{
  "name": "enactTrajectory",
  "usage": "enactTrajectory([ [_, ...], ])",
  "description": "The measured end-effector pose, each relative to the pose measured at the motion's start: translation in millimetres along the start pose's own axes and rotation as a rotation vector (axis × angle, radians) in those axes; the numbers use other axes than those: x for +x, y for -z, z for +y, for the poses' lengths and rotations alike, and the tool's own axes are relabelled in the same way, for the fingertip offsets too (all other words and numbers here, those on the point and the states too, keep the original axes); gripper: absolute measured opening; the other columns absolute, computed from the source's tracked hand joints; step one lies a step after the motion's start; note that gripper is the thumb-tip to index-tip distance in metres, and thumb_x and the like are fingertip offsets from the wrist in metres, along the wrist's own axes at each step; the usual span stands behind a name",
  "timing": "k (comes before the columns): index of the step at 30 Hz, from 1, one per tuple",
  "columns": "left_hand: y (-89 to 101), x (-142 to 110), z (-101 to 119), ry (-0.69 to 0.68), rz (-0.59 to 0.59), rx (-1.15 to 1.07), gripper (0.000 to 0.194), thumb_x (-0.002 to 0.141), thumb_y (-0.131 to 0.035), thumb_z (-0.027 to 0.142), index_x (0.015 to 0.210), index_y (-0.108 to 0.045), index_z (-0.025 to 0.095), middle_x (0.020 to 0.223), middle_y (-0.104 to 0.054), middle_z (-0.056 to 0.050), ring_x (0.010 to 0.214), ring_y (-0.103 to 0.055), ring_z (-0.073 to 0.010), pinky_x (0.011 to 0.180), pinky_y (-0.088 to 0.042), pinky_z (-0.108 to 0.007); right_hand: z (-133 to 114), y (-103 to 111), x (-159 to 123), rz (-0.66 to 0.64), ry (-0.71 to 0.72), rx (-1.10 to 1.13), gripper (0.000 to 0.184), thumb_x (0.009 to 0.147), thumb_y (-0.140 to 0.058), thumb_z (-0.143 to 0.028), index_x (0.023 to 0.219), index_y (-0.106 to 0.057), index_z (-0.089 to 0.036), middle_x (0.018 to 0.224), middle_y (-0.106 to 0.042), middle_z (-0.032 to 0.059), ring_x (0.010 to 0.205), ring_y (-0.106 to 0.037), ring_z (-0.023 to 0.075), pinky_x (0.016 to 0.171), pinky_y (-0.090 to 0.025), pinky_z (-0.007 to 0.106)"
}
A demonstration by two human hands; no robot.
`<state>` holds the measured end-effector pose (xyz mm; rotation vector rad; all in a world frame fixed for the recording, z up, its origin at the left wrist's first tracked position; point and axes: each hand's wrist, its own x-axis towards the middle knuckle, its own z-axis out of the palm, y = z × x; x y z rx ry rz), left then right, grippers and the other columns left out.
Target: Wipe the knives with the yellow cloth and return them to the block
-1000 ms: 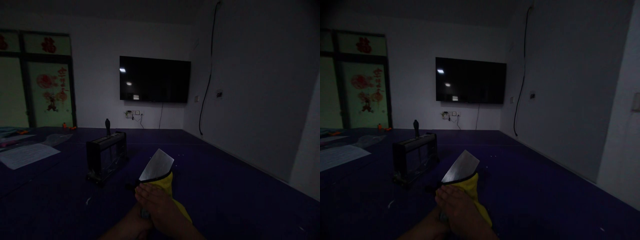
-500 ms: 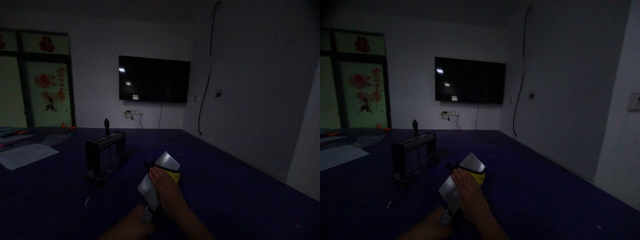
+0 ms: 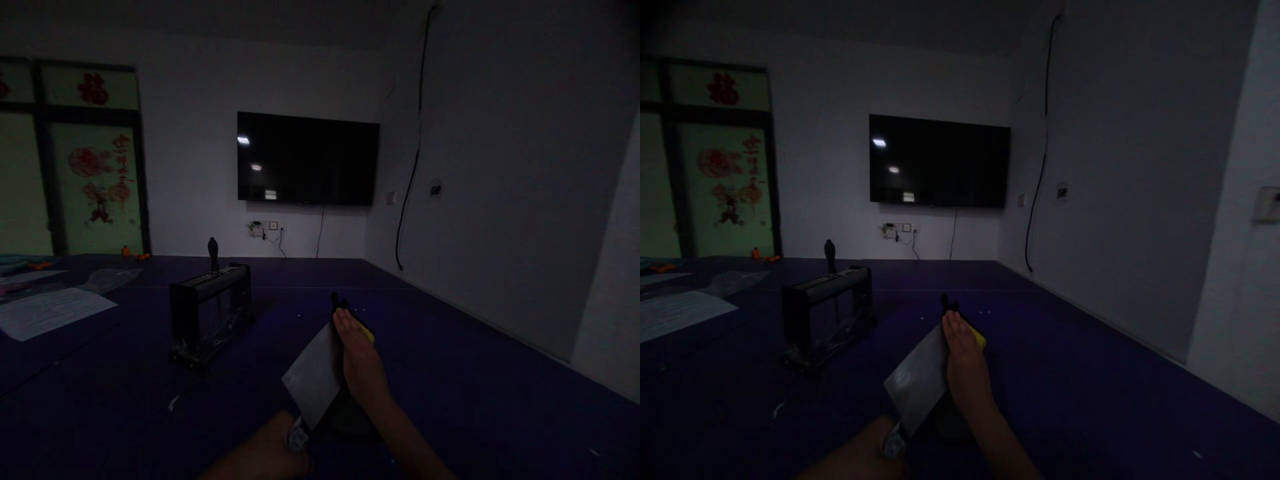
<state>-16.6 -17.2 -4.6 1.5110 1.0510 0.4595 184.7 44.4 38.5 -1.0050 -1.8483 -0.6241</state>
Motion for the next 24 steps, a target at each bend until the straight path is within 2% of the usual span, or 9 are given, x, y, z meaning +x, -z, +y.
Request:
enactTrajectory([
  [3, -3.2, -2.1, -2.3, 0.010, 0.145, 0.055, 0.025, 0.061, -0.068, 0.021, 0.083, -0.055, 0.019, 0.054, -0.051, 0.006, 0.044, -0.041, -0.0079, 0.044, -0.029, -0.020, 0.4, 0.7, -0.2, 0.015, -0.006, -0.015, 0.071, 0.077, -0.025, 0.004, 0.143, -0.020, -0.023, 0.136, -0.046, 0.0078, 0.128, -0.037, 0.0185, 0.102, -0.039, 0.045],
  [8, -6.3, -4.0, 2.4, -0.084, 0.117, 0.026, 0.018, 0.062, -0.067, 0.022, 0.074, -0.054, 0.018, 0.050, -0.048, 0.007, 0.042, -0.039, -0.0072, 0.043, -0.025, -0.020, -4.0, 0.8, -2.3, -0.010, 0.041, -0.058, 0.068, 0.078, -0.025, 0.004, 0.142, -0.024, -0.019, 0.135, -0.047, 0.0085, 0.129, -0.036, 0.0188, 0.102, -0.040, 0.043],
  [14, -10.0, -3.4, 10.1, 0.018, 0.196, 0.057, 0.013, 0.060, -0.060, 0.014, 0.064, -0.049, 0.018, 0.044, -0.042, 0.008, 0.038, -0.035, -0.0058, 0.040, -0.021, -0.019, -29.8, -3.5, -8.2, -0.051, 0.189, -0.067, 0.060, 0.077, -0.025, 0.004, 0.133, -0.041, -0.012, 0.132, -0.051, 0.0098, 0.127, -0.038, 0.0184, 0.100, -0.043, 0.039],
  [19, -11.5, -1.6, 15.8, -0.144, 0.116, -0.097, 0.009, 0.057, -0.058, 0.011, 0.064, -0.054, 0.015, 0.048, -0.045, 0.007, 0.041, -0.035, -0.0049, 0.041, -0.022, -0.019, -59.4, -3.6, -15.9, -0.181, 0.288, 0.002, 0.057, 0.078, -0.031, 0.001, 0.132, -0.043, -0.011, 0.135, -0.047, 0.0079, 0.130, -0.034, 0.0170, 0.104, -0.039, 0.037],
  [24, -8.2, 8.7, 14.5, -0.089, 0.134, -0.134, 0.033, 0.046, -0.059, 0.003, 0.077, -0.059, 0.013, 0.068, -0.060, 0.002, 0.054, -0.046, -0.0075, 0.045, -0.029, -0.017, -76.6, 1.6, -17.5, -0.372, 0.389, 0.105, 0.054, 0.079, -0.037, -0.004, 0.132, -0.042, -0.012, 0.139, -0.042, 0.0046, 0.131, -0.032, 0.0157, 0.107, -0.034, 0.034],
])
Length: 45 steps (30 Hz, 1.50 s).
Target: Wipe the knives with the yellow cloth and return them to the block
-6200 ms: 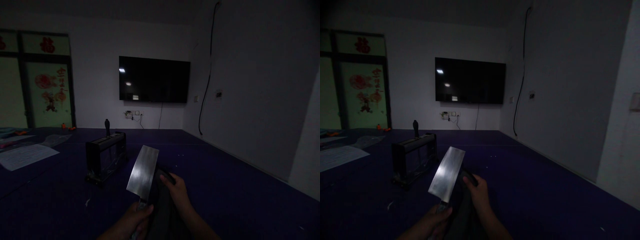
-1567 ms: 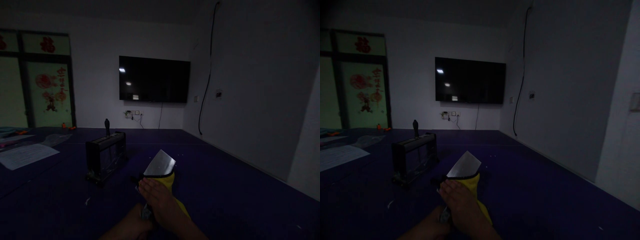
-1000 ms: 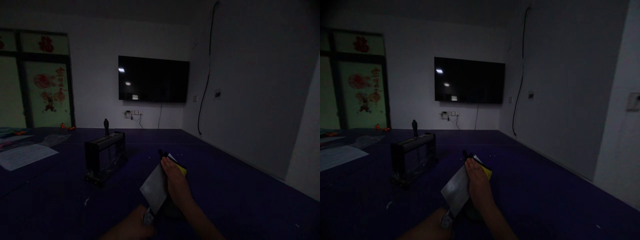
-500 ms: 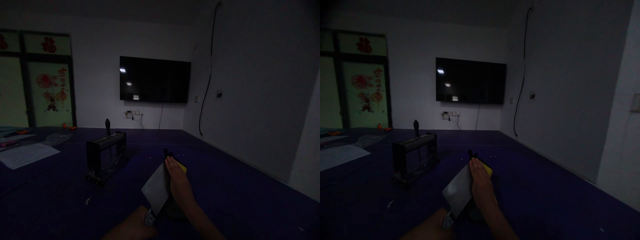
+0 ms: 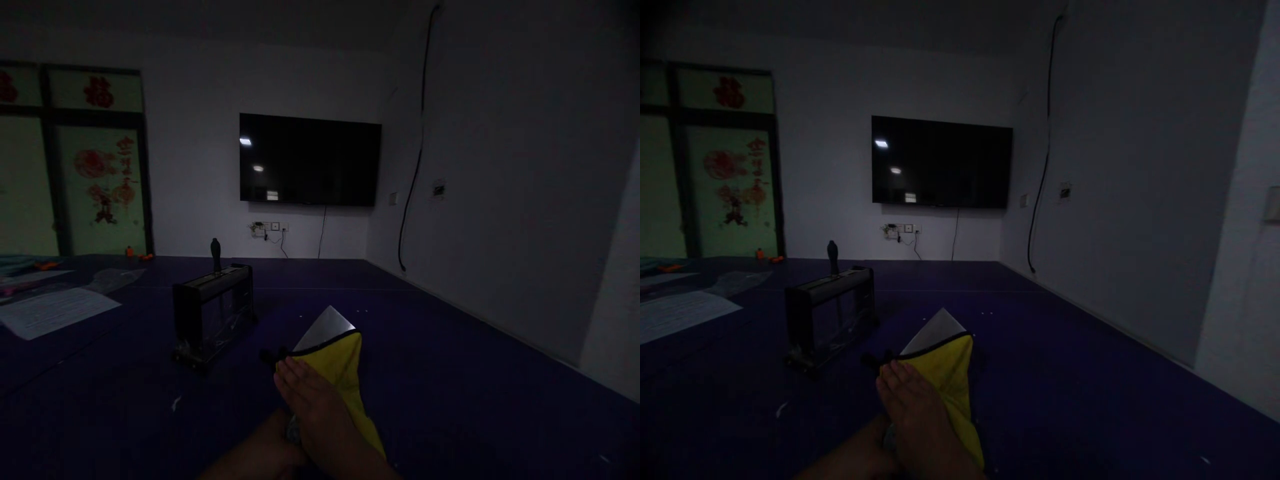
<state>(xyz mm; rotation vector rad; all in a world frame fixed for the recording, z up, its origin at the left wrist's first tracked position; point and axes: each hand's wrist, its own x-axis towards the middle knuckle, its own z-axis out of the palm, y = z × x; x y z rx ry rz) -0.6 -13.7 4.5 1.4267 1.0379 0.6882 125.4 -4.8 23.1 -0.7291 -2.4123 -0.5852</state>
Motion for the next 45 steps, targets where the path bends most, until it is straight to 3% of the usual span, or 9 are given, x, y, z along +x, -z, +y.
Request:
enactTrajectory([
  [5, 3.1, 3.6, -11.3, 0.008, 0.072, -0.103, 0.041, 0.049, -0.060, 0.008, 0.090, -0.058, 0.012, 0.065, -0.060, 0.002, 0.044, -0.044, -0.0062, 0.041, -0.029, -0.018, -3.6, 7.0, 3.7, -0.145, 0.029, 0.127, 0.046, 0.086, -0.037, -0.012, 0.131, -0.044, -0.014, 0.139, -0.040, 0.0031, 0.130, -0.034, 0.0139, 0.109, -0.029, 0.030],
  [13, 6.1, 9.4, -21.0, 0.033, 0.057, -0.191, 0.023, 0.055, -0.063, 0.016, 0.075, -0.053, 0.014, 0.037, -0.045, 0.008, 0.028, -0.034, -0.0051, 0.033, -0.021, -0.018, -4.7, 4.5, 0.0, -0.134, 0.038, 0.217, 0.042, 0.089, -0.038, -0.019, 0.130, -0.046, -0.016, 0.138, -0.043, 0.0026, 0.130, -0.033, 0.0118, 0.110, -0.024, 0.028],
  [22, 9.9, 0.2, -11.3, -0.012, 0.014, -0.237, 0.031, 0.058, -0.060, 0.016, 0.087, -0.052, 0.015, 0.039, -0.045, 0.010, 0.028, -0.036, -0.0068, 0.036, -0.027, -0.018, -2.3, 10.2, 1.2, -0.153, 0.040, 0.256, 0.041, 0.085, -0.039, -0.014, 0.123, -0.053, -0.014, 0.134, -0.049, 0.0028, 0.128, -0.037, 0.0136, 0.109, -0.027, 0.029],
  [30, 5.7, 11.5, -28.6, -0.055, 0.068, -0.224, 0.010, 0.060, -0.059, 0.019, 0.068, -0.054, 0.015, 0.033, -0.037, 0.009, 0.028, -0.031, -0.0060, 0.035, -0.023, -0.019, -1.7, 25.5, 6.5, -0.164, 0.071, 0.283, 0.040, 0.084, -0.039, -0.011, 0.121, -0.055, -0.013, 0.129, -0.053, 0.0037, 0.124, -0.043, 0.0136, 0.108, -0.028, 0.029],
  [35, 7.8, 0.5, -18.6, -0.082, 0.042, -0.317, 0.019, 0.062, -0.061, 0.021, 0.079, -0.055, 0.015, 0.037, -0.041, 0.009, 0.030, -0.032, -0.0057, 0.036, -0.022, -0.018, 3.4, 16.8, 0.3, -0.093, 0.080, 0.268, 0.042, 0.084, -0.039, -0.010, 0.124, -0.052, -0.013, 0.131, -0.052, 0.0032, 0.126, -0.040, 0.0126, 0.109, -0.028, 0.030],
  [39, 13.6, -8.6, -8.6, -0.012, -0.076, -0.284, 0.015, 0.064, -0.061, 0.026, 0.065, -0.051, 0.016, 0.034, -0.039, 0.008, 0.029, -0.031, -0.0053, 0.036, -0.023, -0.017, 11.1, 8.8, -5.3, 0.014, 0.076, 0.234, 0.041, 0.085, -0.036, -0.009, 0.122, -0.053, -0.013, 0.128, -0.054, 0.0050, 0.126, -0.040, 0.0128, 0.108, -0.031, 0.032],
  [45, 14.0, -0.1, -13.1, -0.039, -0.109, -0.160, 0.032, 0.059, -0.068, 0.035, 0.050, -0.043, 0.018, 0.030, -0.036, 0.008, 0.028, -0.030, -0.0037, 0.035, -0.021, -0.018, 26.9, 9.1, -9.1, 0.106, 0.087, 0.128, 0.048, 0.082, -0.032, -0.003, 0.125, -0.049, -0.011, 0.129, -0.053, 0.0083, 0.128, -0.038, 0.0149, 0.106, -0.035, 0.037],
])
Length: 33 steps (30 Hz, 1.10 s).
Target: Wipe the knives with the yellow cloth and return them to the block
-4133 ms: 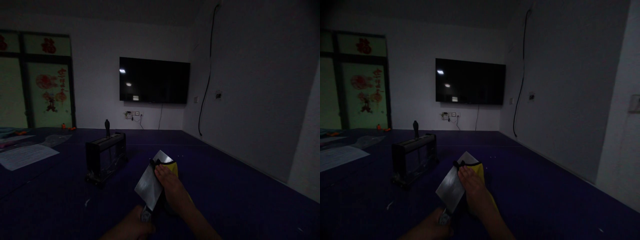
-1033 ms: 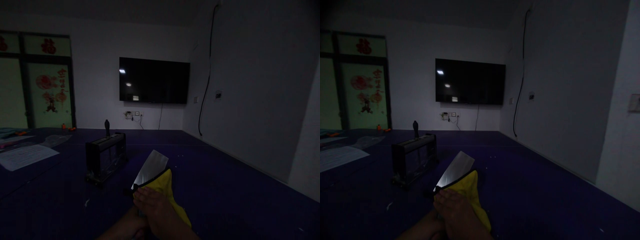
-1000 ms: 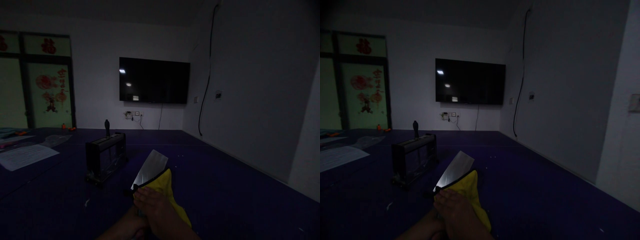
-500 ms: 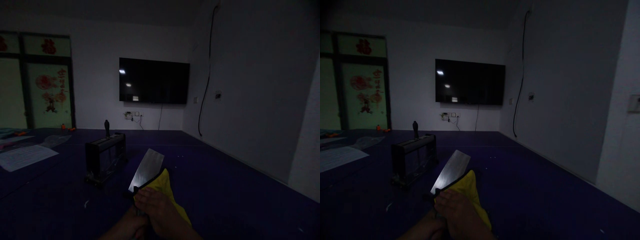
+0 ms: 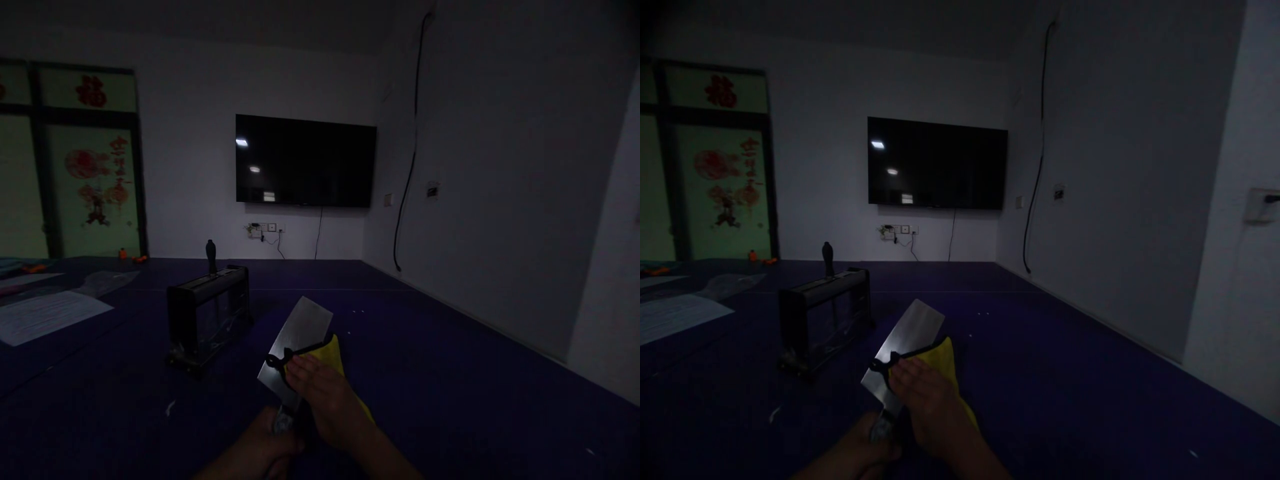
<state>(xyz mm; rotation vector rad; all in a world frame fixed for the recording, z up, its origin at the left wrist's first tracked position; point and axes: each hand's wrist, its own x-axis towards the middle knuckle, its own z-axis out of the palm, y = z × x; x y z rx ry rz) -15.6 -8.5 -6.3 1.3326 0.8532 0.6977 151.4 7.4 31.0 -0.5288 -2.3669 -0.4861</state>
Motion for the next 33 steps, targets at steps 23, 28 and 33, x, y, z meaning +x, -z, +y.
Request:
enactTrajectory([
  [23, -6.8, -1.6, 7.4, 0.126, 0.059, 0.293, 0.024, 0.062, -0.065, 0.017, 0.053, -0.042, 0.018, 0.037, -0.038, 0.009, 0.033, -0.032, -0.0042, 0.036, -0.019, -0.018, 42.1, 2.0, -17.3, 0.380, -0.321, -0.249, 0.058, 0.084, -0.026, -0.001, 0.139, -0.030, -0.020, 0.134, -0.048, 0.0080, 0.128, -0.038, 0.0193, 0.102, -0.040, 0.045],
  [28, -9.2, -6.7, 7.0, 0.105, 0.084, 0.290, 0.023, 0.063, -0.062, 0.016, 0.054, -0.041, 0.018, 0.039, -0.037, 0.009, 0.033, -0.030, -0.0038, 0.037, -0.017, -0.017, 40.8, -3.2, -19.0, 0.423, -0.356, -0.259, 0.060, 0.084, -0.025, -0.001, 0.140, -0.027, -0.021, 0.136, -0.046, 0.0086, 0.127, -0.038, 0.0209, 0.102, -0.040, 0.048],
  [33, -15.0, -14.0, 5.4, 0.026, 0.186, 0.268, 0.017, 0.064, -0.061, 0.015, 0.061, -0.044, 0.019, 0.043, -0.039, 0.009, 0.036, -0.031, -0.0043, 0.038, -0.017, -0.018, 40.3, -3.1, -18.5, 0.432, -0.362, -0.252, 0.059, 0.084, -0.025, -0.001, 0.140, -0.028, -0.021, 0.135, -0.046, 0.0080, 0.126, -0.040, 0.0206, 0.102, -0.040, 0.046],
])
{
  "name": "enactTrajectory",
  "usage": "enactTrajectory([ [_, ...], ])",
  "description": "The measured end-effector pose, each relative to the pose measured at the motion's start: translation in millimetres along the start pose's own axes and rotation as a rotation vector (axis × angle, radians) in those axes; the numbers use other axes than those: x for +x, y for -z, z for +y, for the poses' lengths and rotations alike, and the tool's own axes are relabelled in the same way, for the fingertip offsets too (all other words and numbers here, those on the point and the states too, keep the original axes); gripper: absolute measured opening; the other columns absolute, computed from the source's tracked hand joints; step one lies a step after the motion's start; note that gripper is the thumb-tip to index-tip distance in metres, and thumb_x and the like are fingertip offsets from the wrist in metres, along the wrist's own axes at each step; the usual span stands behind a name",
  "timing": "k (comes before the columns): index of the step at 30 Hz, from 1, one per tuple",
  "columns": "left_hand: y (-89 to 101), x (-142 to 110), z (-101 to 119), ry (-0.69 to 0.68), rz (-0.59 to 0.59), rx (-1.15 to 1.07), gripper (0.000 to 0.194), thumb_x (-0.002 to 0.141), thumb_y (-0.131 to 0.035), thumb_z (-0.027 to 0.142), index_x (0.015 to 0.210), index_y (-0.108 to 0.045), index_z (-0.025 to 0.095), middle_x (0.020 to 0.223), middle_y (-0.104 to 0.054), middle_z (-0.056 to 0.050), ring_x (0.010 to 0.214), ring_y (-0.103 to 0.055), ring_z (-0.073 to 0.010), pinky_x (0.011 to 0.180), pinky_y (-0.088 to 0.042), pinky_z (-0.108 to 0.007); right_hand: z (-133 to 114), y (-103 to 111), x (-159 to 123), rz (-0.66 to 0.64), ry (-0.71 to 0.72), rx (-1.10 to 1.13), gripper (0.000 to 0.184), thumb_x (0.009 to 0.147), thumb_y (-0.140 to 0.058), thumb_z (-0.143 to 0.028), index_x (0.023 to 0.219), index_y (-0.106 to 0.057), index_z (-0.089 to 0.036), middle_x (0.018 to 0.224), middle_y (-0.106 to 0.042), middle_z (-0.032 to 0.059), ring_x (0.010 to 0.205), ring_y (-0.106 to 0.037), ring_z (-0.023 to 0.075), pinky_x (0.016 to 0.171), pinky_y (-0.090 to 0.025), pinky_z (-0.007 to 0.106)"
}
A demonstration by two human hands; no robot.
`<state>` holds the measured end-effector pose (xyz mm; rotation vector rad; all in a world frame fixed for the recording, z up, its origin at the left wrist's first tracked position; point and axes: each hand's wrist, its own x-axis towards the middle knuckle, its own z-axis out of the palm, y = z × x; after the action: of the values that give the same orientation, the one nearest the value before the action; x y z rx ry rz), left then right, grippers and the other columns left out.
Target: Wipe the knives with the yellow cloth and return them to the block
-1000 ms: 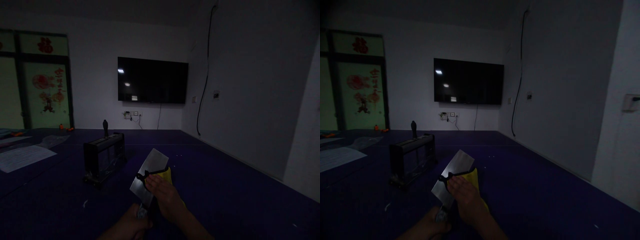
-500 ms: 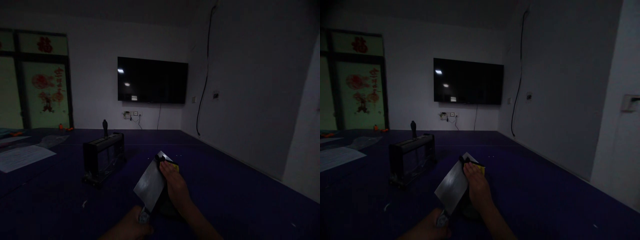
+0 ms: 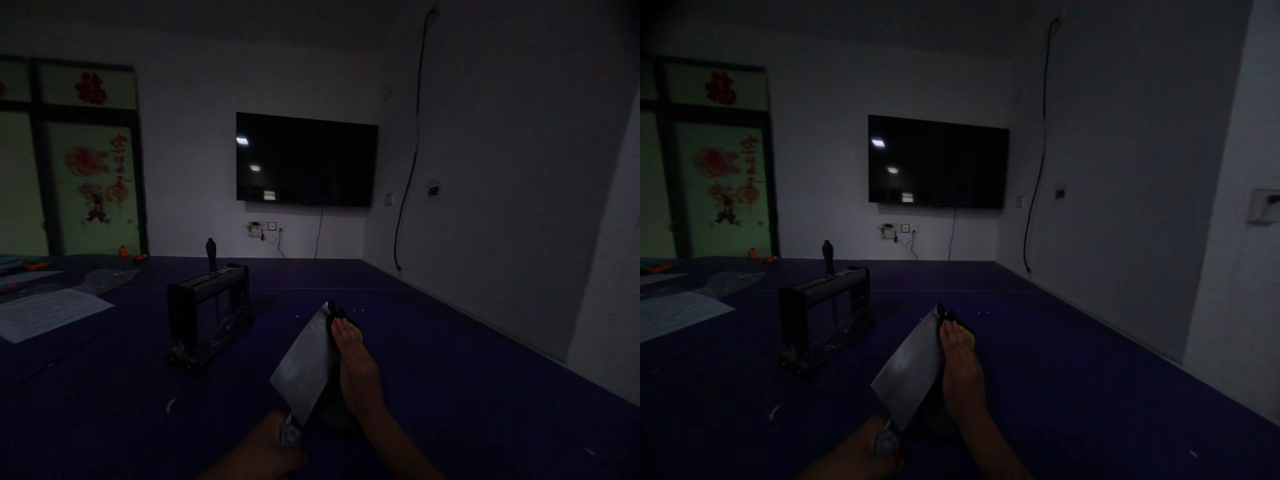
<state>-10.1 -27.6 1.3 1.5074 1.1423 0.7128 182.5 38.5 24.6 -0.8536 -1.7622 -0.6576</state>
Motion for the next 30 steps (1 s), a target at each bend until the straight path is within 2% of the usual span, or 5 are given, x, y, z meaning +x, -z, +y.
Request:
enactTrajectory([
  [8, 4.2, -1.2, -3.5, -0.003, -0.037, -0.001, 0.011, 0.063, -0.063, 0.016, 0.067, -0.054, 0.018, 0.053, -0.051, 0.005, 0.044, -0.041, -0.0076, 0.042, -0.026, -0.019, 0.6, 2.6, 5.4, -0.047, -0.019, -0.004, 0.060, 0.085, -0.026, -0.002, 0.141, -0.024, -0.023, 0.139, -0.042, 0.0058, 0.129, -0.035, 0.0192, 0.103, -0.039, 0.045],
  [13, 3.0, 1.5, -10.1, -0.047, -0.027, -0.082, 0.021, 0.060, -0.068, 0.017, 0.078, -0.057, 0.019, 0.062, -0.057, 0.003, 0.051, -0.047, -0.0099, 0.046, -0.032, -0.020, 1.1, 0.1, 4.2, -0.127, -0.028, 0.010, 0.058, 0.086, -0.026, -0.005, 0.142, -0.021, -0.022, 0.143, -0.036, 0.0044, 0.132, -0.029, 0.0192, 0.105, -0.037, 0.045],
  [17, 2.3, 2.9, -10.6, -0.051, -0.047, -0.075, 0.019, 0.061, -0.069, 0.020, 0.075, -0.057, 0.019, 0.058, -0.054, 0.004, 0.048, -0.044, -0.0094, 0.044, -0.030, -0.019, -2.9, 0.4, 5.5, -0.164, -0.016, 0.031, 0.060, 0.086, -0.025, -0.004, 0.142, -0.019, -0.023, 0.144, -0.034, 0.0042, 0.133, -0.028, 0.0190, 0.105, -0.036, 0.044],
  [25, 1.3, 2.7, -4.3, 0.010, 0.000, 0.038, 0.013, 0.062, -0.064, 0.018, 0.072, -0.057, 0.018, 0.054, -0.051, 0.005, 0.045, -0.040, -0.0076, 0.042, -0.026, -0.019, -8.8, -3.4, 3.0, -0.215, -0.015, 0.043, 0.061, 0.087, -0.026, -0.006, 0.143, -0.014, -0.024, 0.145, -0.031, 0.0040, 0.133, -0.028, 0.0188, 0.105, -0.037, 0.042],
  [30, -1.6, 2.7, -2.2, -0.019, -0.006, -0.007, 0.011, 0.061, -0.063, 0.017, 0.067, -0.053, 0.018, 0.051, -0.047, 0.006, 0.043, -0.037, -0.0066, 0.040, -0.023, -0.018, -16.7, 0.1, 4.3, -0.250, 0.013, 0.034, 0.059, 0.086, -0.025, -0.005, 0.142, -0.020, -0.020, 0.143, -0.036, 0.0061, 0.133, -0.028, 0.0191, 0.105, -0.037, 0.044],
])
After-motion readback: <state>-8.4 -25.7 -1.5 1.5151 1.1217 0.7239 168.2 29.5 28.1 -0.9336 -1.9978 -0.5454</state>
